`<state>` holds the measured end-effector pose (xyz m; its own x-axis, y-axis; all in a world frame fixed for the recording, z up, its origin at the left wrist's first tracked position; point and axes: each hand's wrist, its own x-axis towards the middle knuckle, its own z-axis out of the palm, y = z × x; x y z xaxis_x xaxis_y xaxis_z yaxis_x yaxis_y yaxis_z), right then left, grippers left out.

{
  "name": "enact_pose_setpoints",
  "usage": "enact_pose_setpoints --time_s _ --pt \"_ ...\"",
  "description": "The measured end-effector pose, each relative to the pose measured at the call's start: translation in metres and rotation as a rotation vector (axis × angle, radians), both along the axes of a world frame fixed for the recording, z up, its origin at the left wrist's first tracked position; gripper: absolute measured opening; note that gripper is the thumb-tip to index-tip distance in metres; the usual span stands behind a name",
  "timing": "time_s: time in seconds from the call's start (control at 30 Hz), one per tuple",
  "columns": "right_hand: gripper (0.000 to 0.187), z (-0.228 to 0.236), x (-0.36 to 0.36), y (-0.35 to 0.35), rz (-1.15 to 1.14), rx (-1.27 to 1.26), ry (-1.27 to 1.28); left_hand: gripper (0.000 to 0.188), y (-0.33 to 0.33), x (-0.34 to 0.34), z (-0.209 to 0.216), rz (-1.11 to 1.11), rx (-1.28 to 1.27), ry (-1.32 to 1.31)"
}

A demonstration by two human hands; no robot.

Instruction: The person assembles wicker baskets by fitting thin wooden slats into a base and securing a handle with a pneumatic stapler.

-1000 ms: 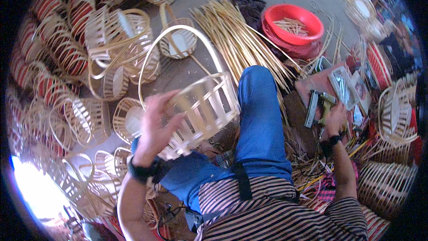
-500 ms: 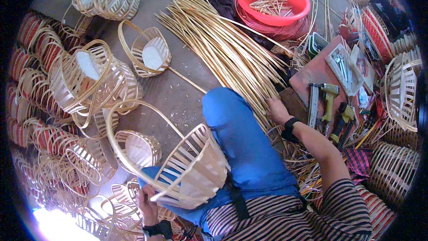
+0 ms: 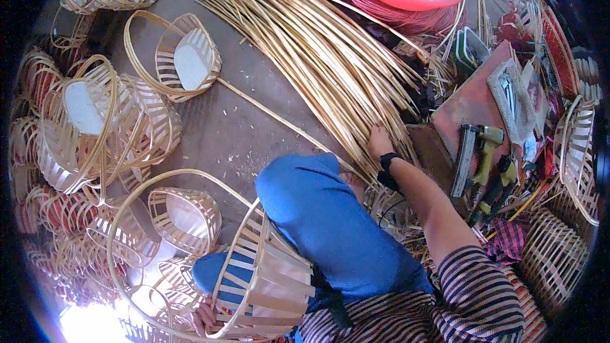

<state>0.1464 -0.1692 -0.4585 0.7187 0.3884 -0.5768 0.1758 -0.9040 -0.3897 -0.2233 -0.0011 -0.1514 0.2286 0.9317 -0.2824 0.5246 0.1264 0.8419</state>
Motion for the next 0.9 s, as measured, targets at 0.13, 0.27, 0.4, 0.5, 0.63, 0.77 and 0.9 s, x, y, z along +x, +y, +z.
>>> enact_pose_setpoints --time_s 0.13,0.27,0.4,0.5,0.63,0.77,0.9 --pt "0.041 -0.004 0.0 0.01 -0.181 -0.059 0.094 0.04 0.005 0.009 0.008 -0.04 -0.026 0.033" --pt "0.035 -0.003 -0.008 0.011 -0.259 -0.059 -0.017 0.042 0.007 0.014 0.017 -0.076 -0.051 0.054" --pt "0.023 0.0 -0.024 0.021 -0.185 -0.229 -0.186 0.044 0.009 0.023 0.028 -0.117 -0.069 0.06" --pt "0.025 -0.007 -0.025 0.018 -0.31 -0.183 -0.131 0.046 0.01 0.031 0.038 -0.163 -0.087 0.061" --pt "0.024 0.011 -0.013 0.015 -0.152 -0.079 0.023 0.048 0.012 0.041 0.056 -0.242 -0.112 0.049" --pt "0.025 0.023 -0.002 0.004 -0.08 0.263 0.022 0.051 0.014 0.053 0.074 -0.366 -0.133 0.022" --pt "0.028 0.022 0.004 -0.009 -0.268 0.46 0.361 0.053 0.007 0.064 0.073 -0.463 -0.19 0.0"
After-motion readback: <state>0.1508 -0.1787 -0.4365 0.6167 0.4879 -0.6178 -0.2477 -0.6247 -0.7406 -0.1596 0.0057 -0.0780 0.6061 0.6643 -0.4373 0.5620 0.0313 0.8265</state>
